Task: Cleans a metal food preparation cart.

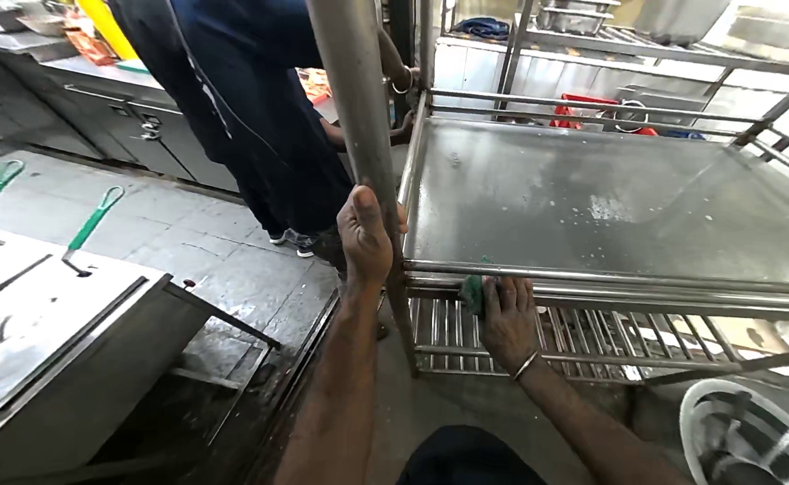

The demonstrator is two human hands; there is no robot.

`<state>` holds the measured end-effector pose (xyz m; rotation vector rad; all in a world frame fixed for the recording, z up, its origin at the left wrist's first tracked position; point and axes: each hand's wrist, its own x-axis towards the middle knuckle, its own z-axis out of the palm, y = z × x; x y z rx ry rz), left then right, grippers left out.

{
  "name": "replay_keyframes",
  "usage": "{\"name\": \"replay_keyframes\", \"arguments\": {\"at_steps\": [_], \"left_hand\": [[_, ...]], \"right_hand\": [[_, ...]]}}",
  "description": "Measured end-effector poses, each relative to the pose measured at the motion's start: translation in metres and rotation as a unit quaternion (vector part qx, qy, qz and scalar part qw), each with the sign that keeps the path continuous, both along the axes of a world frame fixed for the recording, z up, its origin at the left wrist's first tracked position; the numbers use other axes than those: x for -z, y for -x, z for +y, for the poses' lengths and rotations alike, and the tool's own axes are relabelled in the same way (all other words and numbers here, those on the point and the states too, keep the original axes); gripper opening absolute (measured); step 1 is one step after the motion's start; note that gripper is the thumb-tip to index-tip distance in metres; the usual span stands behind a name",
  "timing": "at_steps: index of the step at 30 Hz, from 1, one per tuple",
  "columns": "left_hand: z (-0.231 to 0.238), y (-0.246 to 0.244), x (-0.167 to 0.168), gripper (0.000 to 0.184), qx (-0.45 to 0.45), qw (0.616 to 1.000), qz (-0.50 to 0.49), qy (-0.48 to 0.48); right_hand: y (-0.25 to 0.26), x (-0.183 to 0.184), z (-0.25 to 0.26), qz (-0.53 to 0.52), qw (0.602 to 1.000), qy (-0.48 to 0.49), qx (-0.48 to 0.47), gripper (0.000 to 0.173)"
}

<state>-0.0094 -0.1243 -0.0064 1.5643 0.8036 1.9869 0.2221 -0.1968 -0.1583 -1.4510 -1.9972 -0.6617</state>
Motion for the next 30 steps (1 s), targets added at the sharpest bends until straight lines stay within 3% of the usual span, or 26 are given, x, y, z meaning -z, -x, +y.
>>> {"name": "replay_keyframes", "arguments": {"at_steps": [2,5,9,12,16,19,26,28,30], "left_hand": [[0.005,0.001,-0.001,0.07,0.007,1.0,-0.015,0.001],[0.007,0.0,0.002,0.067,0.021,0.999,-0.032,-0.006],[0.003,0.001,0.004,0.066,0.016,1.0,-0.014,-0.01],[0.007,0.002,0.004,0.066,0.022,1.0,-0.019,-0.008],[0.006,0.002,0.003,0.063,0.035,0.999,-0.021,-0.016],[0.002,-0.001,0.004,0.066,0.018,1.0,-0.013,-0.008],[0.008,0.003,0.003,0.069,0.031,0.999,-0.001,-0.005],[0.011,0.004,0.002,0.068,0.037,0.999,-0.01,-0.006],[0.01,0.004,0.003,0.067,0.032,0.999,-0.008,-0.004]], "right_hand": [[0.013,-0.008,0.004,-0.011,0.999,0.03,-0.014,0.056],[0.066,-0.034,0.004,-0.023,0.986,0.149,-0.07,0.055],[0.132,-0.027,0.01,-0.037,0.994,0.096,-0.041,0.059],[0.121,-0.038,0.009,-0.058,0.985,0.148,-0.071,0.069],[0.107,-0.062,0.016,-0.076,0.984,0.136,-0.091,0.046],[0.105,-0.079,0.026,-0.068,0.97,0.222,-0.077,0.029],[0.104,-0.104,0.043,-0.078,0.898,0.422,-0.096,0.04],[0.108,-0.102,0.04,-0.062,0.912,0.397,-0.081,0.038],[0.113,-0.089,0.027,-0.045,0.949,0.305,-0.059,0.033]]}}
